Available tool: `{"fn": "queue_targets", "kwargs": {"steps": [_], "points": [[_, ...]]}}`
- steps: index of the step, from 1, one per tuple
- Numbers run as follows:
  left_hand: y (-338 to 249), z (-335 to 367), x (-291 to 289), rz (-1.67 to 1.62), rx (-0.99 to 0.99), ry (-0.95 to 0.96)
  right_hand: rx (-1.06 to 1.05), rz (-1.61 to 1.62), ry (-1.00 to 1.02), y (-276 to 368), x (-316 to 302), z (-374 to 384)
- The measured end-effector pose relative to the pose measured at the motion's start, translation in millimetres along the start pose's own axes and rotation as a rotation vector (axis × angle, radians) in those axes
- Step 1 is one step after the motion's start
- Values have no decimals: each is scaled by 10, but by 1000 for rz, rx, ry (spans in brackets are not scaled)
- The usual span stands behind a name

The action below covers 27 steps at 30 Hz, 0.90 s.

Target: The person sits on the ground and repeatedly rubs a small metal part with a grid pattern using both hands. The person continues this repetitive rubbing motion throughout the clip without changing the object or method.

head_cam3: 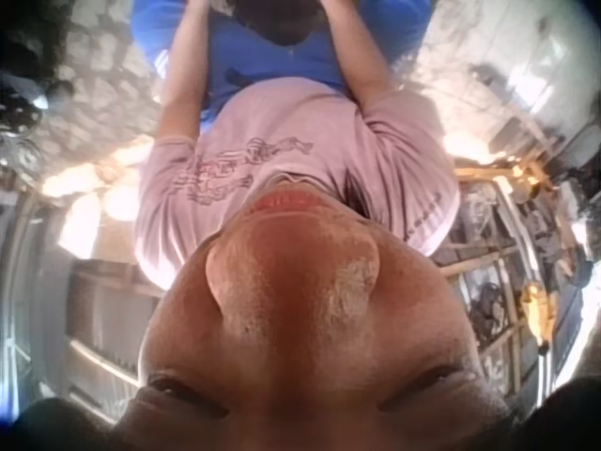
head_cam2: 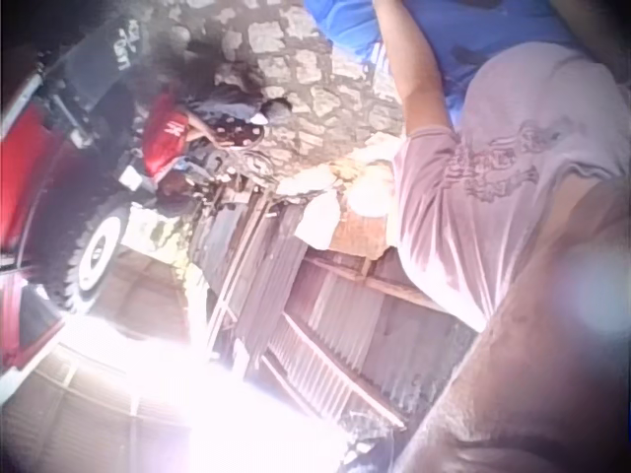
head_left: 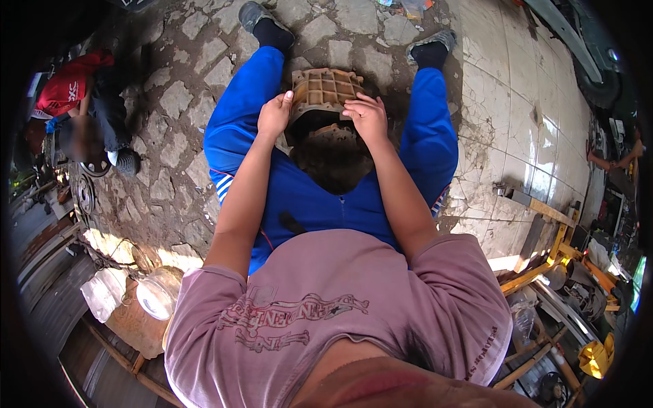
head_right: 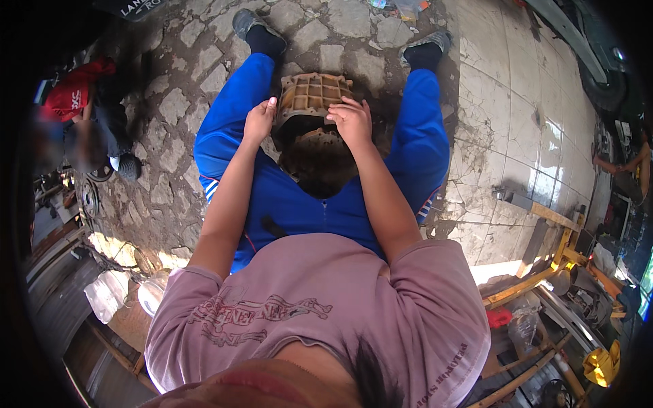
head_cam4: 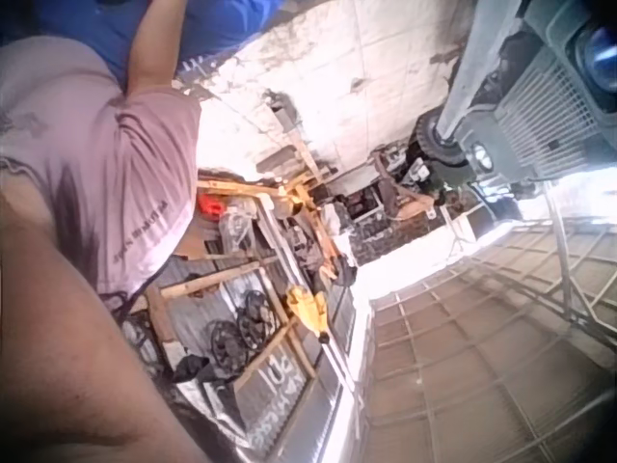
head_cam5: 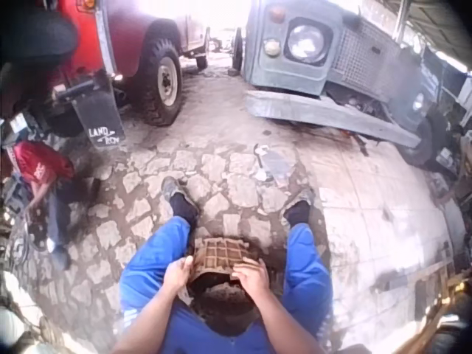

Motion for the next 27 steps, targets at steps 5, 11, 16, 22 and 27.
{"fn": "queue_targets", "kwargs": {"steps": [5,11,16,22,27], "points": [[-118,-15,-90,24,31,-89,5,31,-48,33,4,-25],[-93,-78,-158,-62,127,-158,102,75,-40,-278,-51,-74],[-55,-69,-192,-222,110,-174,30,56,-40,-91,61,-40],[-114,-252,-296,-617,125,-131,68,-23,2,-101,9,-81],[-102,-255,-131,-559,17,36,83,51,3,-218,-15,-38]]}}
Point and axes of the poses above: each hand's wrist, its own z-axis towards the middle knuckle, its own x-axis out of the palm, y = z × x, the point moved 10 cm from there along z, towards the middle knuckle, and after that the axes turned 9 degrees about -z, right-handed, at the moved point
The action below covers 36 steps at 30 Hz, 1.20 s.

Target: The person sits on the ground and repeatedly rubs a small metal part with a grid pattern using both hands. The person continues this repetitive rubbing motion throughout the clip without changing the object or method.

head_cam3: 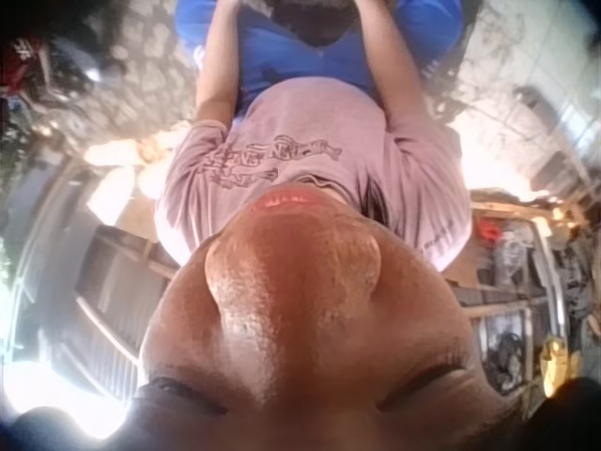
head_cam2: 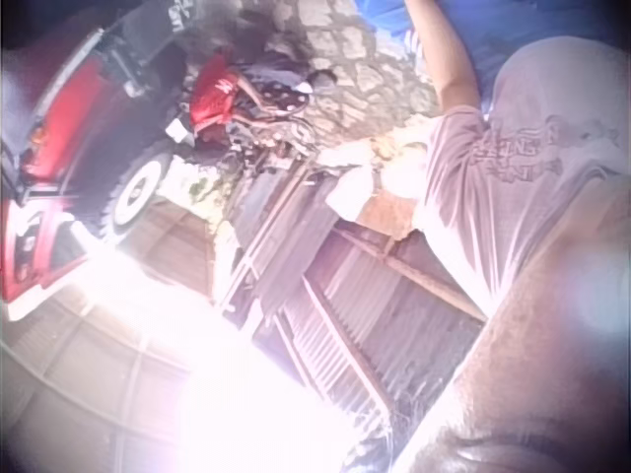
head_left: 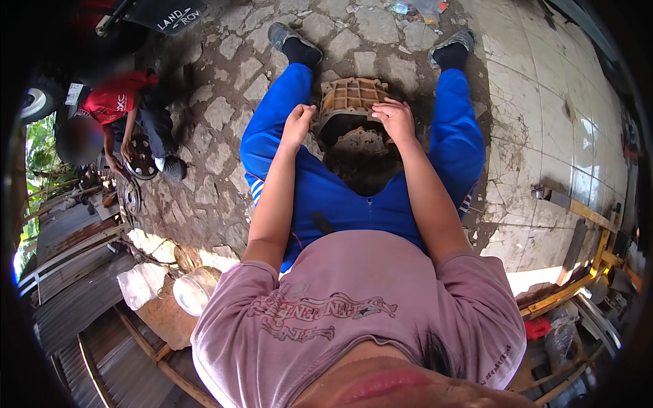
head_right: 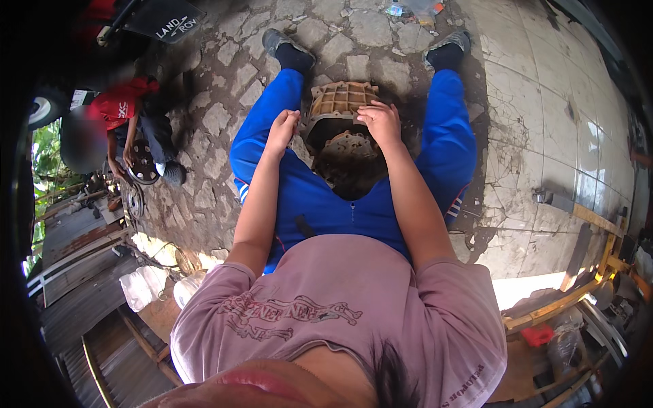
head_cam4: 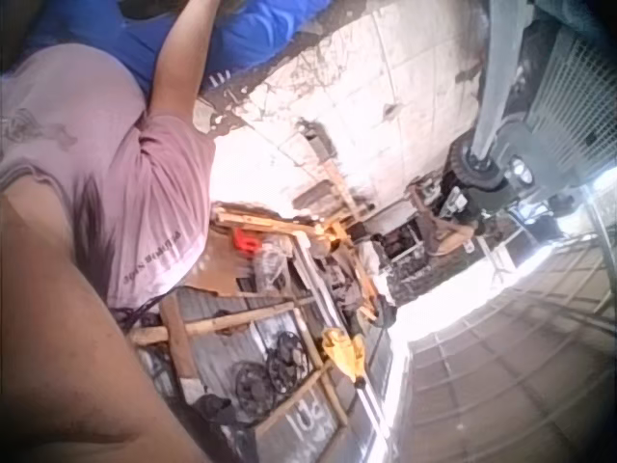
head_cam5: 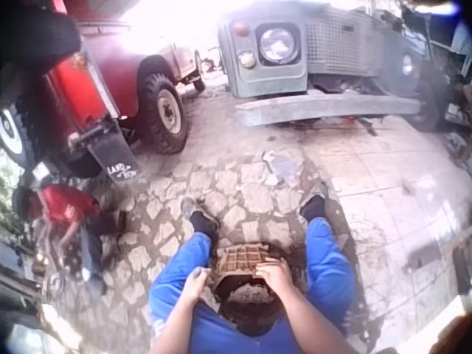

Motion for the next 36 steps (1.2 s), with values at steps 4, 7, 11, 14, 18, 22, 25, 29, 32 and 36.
{"fn": "queue_targets", "kwargs": {"steps": [4,7,11,14,18,22,25,29,32,36], "points": [[118,174,67,88,32,51,-66,2,-7,149,-5,23],[101,236,104,261,164,92,-147,17,-36,363,1,42],[132,218,188,349,126,138,-223,26,-58,640,54,92],[70,202,160,362,119,121,-206,23,-16,790,190,149],[87,189,99,168,86,117,-164,26,4,703,181,166],[95,177,130,269,78,118,-185,24,-2,777,184,186],[84,196,151,245,63,108,-192,41,-19,784,174,181],[69,161,185,250,78,86,-147,7,-13,696,144,165],[14,179,208,320,94,70,-198,42,-2,812,201,177],[-100,220,249,484,146,85,-160,13,5,759,180,144]]}}
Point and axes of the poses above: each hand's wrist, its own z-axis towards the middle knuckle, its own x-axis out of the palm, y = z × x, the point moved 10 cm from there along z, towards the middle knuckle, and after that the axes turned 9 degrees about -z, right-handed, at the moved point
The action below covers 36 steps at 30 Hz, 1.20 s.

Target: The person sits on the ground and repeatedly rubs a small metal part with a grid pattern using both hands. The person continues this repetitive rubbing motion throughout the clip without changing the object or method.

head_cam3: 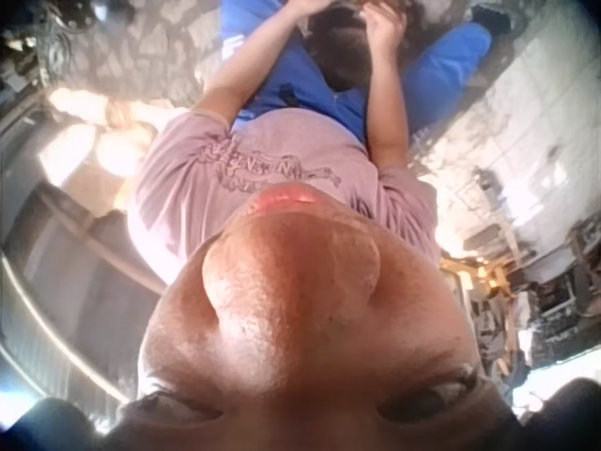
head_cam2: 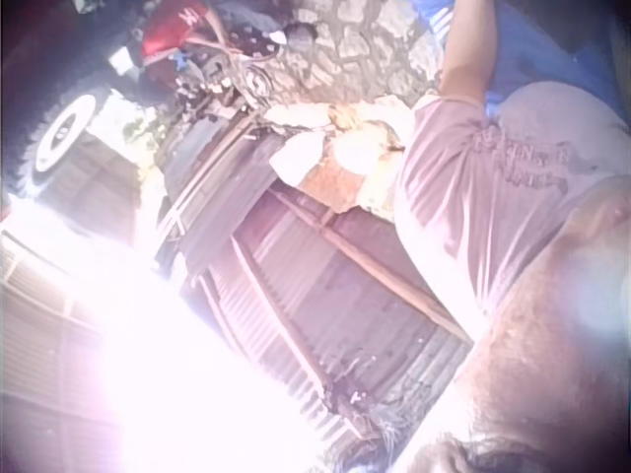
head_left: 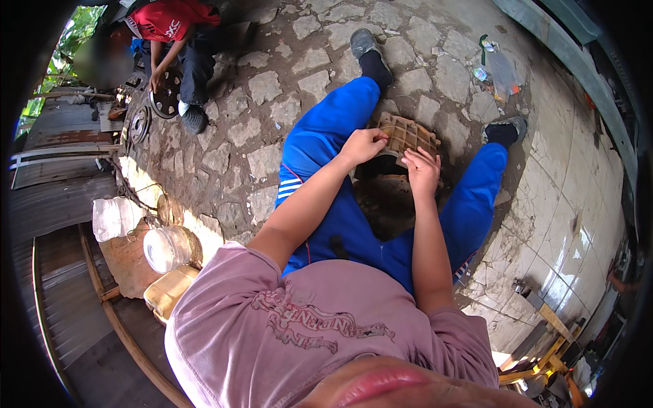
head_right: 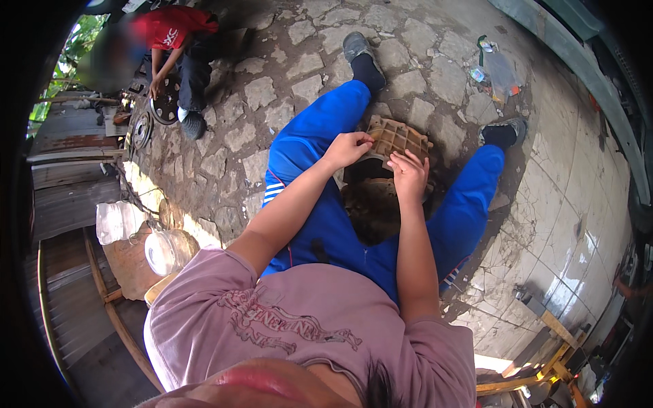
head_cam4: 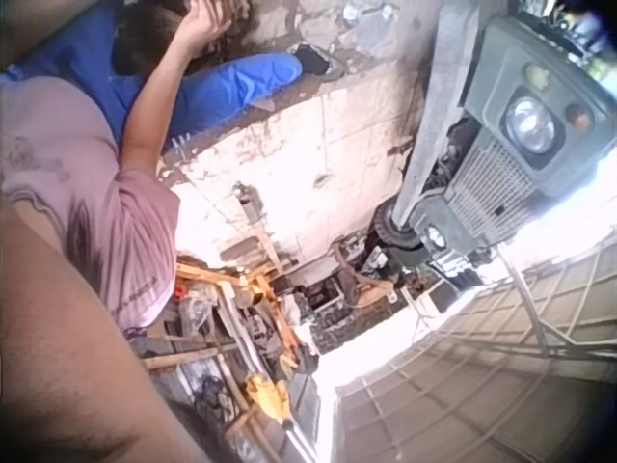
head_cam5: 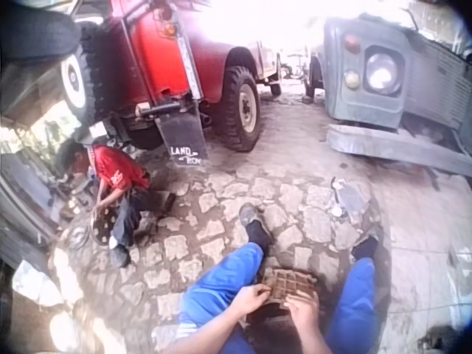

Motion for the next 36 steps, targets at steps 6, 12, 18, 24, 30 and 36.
{"fn": "queue_targets", "kwargs": {"steps": [6,12,18,24,30,36], "points": [[-252,-77,-33,137,104,78,8,30,-6,-87,44,13],[-267,-290,-11,157,111,162,123,99,8,-301,121,-63],[-318,-452,101,191,203,241,126,62,35,-288,110,-102],[-359,-353,95,275,81,259,118,64,42,-381,135,-40],[-347,-318,20,375,67,239,124,-55,35,-194,-29,-100],[-353,-320,6,407,67,236,89,-105,-12,-200,-88,-187]]}}
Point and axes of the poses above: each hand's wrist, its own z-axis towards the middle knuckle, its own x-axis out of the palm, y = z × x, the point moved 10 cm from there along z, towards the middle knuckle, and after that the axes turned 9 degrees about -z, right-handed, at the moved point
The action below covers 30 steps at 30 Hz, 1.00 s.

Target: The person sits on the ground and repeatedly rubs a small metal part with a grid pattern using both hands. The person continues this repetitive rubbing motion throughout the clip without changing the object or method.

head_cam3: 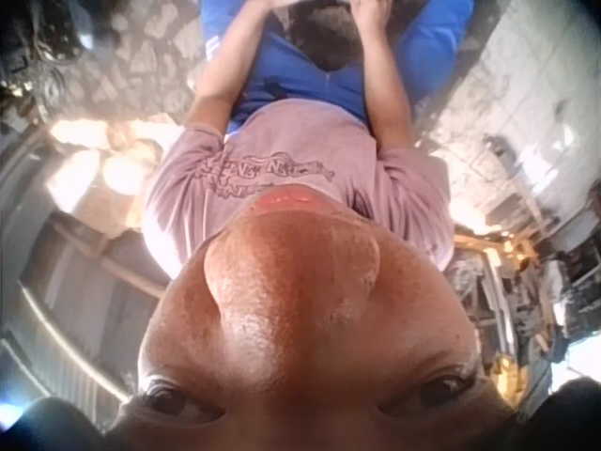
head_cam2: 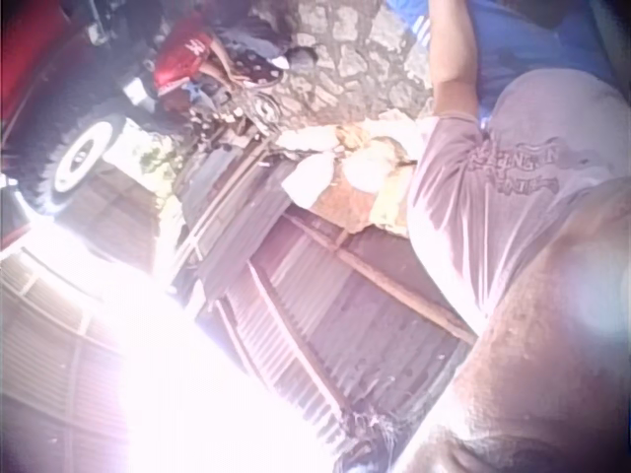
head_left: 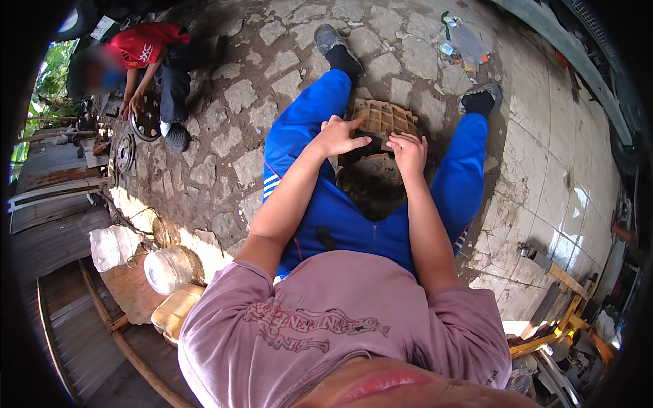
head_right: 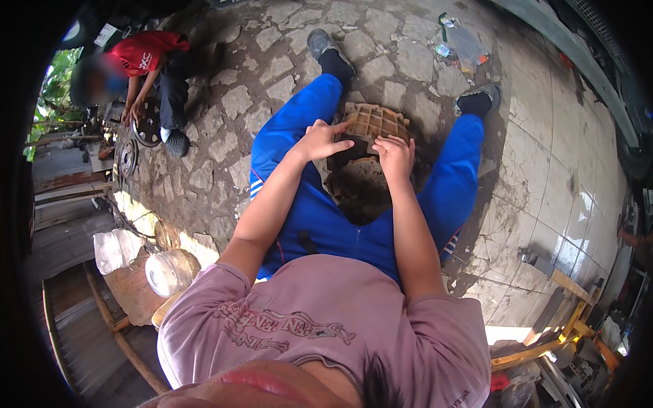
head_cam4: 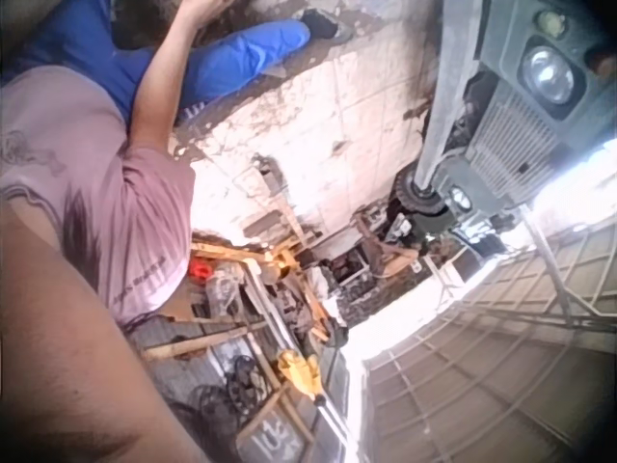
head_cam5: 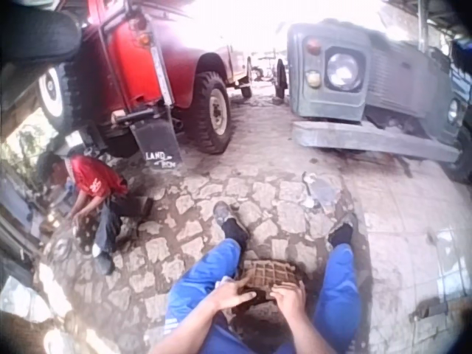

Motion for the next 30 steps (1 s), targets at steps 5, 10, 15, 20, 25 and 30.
{"fn": "queue_targets", "kwargs": {"steps": [5,10,15,20,25,30], "points": [[-132,-20,-154,-36,-24,-86,37,14,68,-20,11,63],[116,54,-129,-206,-55,-228,30,5,87,25,-50,43],[159,93,-116,-265,-71,-262,32,31,64,-63,13,24],[156,114,-113,-277,-43,-185,-19,-27,-51,19,-62,41],[21,15,-42,-341,-11,29,3,-27,-22,-11,-47,-23],[-10,23,28,-378,83,137,47,45,-50,-116,70,-33]]}}
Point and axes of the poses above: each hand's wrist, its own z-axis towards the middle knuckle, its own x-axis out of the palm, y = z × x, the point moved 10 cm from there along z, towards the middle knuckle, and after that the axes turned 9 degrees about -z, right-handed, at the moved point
